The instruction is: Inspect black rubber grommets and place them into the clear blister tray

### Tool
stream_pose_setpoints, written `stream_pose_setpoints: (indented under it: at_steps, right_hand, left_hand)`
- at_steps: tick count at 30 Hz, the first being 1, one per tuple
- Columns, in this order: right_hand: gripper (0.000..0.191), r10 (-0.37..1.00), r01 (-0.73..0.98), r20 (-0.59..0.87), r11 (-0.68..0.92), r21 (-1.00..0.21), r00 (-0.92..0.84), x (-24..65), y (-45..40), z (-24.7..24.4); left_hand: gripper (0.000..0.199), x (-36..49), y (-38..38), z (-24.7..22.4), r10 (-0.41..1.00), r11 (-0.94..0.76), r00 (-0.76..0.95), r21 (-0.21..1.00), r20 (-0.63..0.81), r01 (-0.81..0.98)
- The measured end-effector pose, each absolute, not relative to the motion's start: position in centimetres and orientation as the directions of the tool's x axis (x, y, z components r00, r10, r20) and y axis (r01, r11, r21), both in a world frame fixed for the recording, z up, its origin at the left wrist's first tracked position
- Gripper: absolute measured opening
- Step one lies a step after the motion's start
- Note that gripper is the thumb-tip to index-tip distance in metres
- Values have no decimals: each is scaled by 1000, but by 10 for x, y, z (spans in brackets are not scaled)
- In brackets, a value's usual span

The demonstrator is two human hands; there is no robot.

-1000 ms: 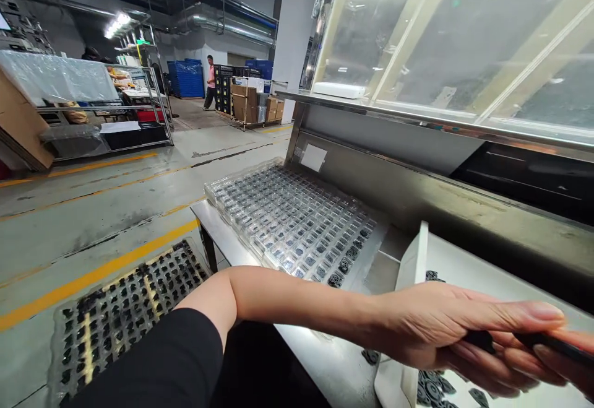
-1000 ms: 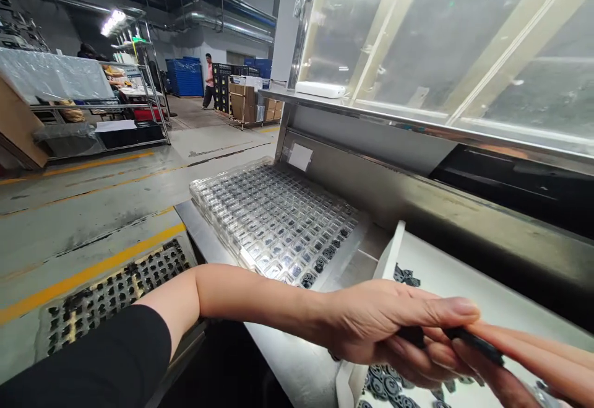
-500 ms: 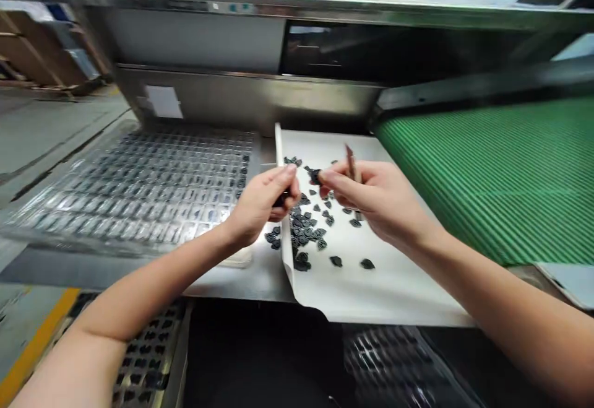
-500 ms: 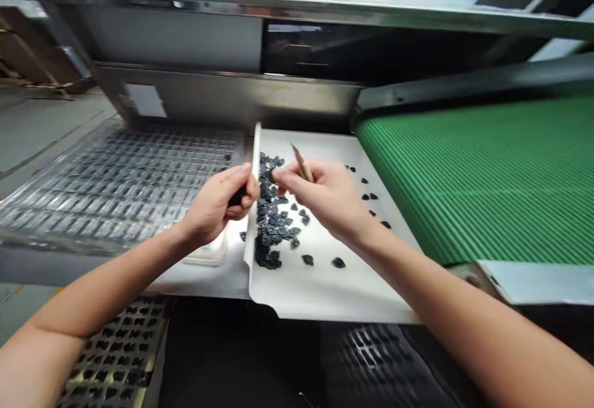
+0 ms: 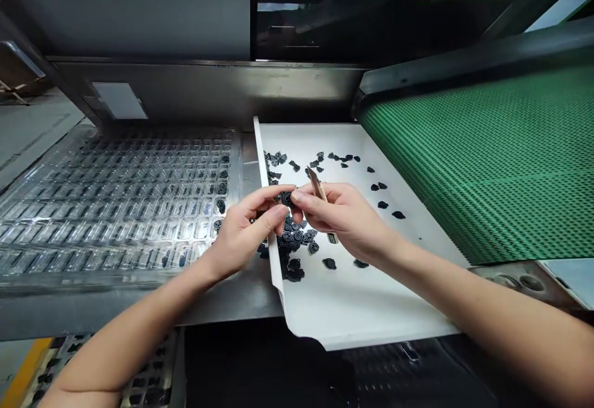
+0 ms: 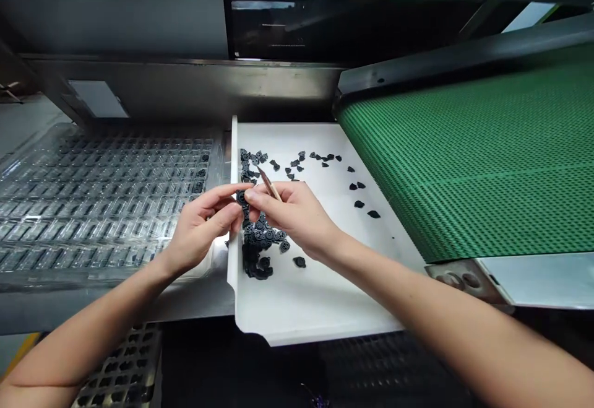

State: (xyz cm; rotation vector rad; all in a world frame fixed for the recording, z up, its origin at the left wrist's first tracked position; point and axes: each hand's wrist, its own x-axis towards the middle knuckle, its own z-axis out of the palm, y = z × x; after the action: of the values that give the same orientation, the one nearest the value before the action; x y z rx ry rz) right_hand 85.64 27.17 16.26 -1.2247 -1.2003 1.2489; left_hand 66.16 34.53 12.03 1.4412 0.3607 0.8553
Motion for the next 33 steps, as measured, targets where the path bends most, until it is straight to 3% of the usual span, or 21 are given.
stream_pose_setpoints:
  at_steps: [4, 9, 13, 19, 25, 30, 33]
  right_hand:
    - [52, 999, 7, -41, -41, -999, -19, 854, 270, 160]
    - [53, 999, 103, -26, -23, -994, -25, 855, 268, 160]
    - [41, 993, 270, 110, 96, -958, 38, 860, 265, 164]
    - [13, 943, 522, 332, 272, -809, 22, 862, 260, 167]
    - [40, 843, 676, 505, 483, -557, -186, 869, 256, 159]
    - [35, 793, 782, 557, 502, -369, -247, 870, 255, 154]
    - [34, 785, 787, 554, 516, -338, -277, 869, 256, 152]
  left_hand:
    - [31, 658, 343, 115, 699, -72, 667, 954, 257, -292]
    - [24, 656, 342, 113, 714, 145, 688, 934, 130, -326]
    - [25, 655, 343, 114, 698, 299, 715, 892, 39, -340]
    - [25, 651, 345, 112, 691, 305, 722, 892, 35, -335]
    - [22, 650, 342, 110, 694, 305, 719, 884, 49, -354]
    - [21, 651, 339, 113, 696, 367, 718, 859, 1, -357]
    - [23, 650, 338, 114, 718, 389, 695, 851, -40, -352]
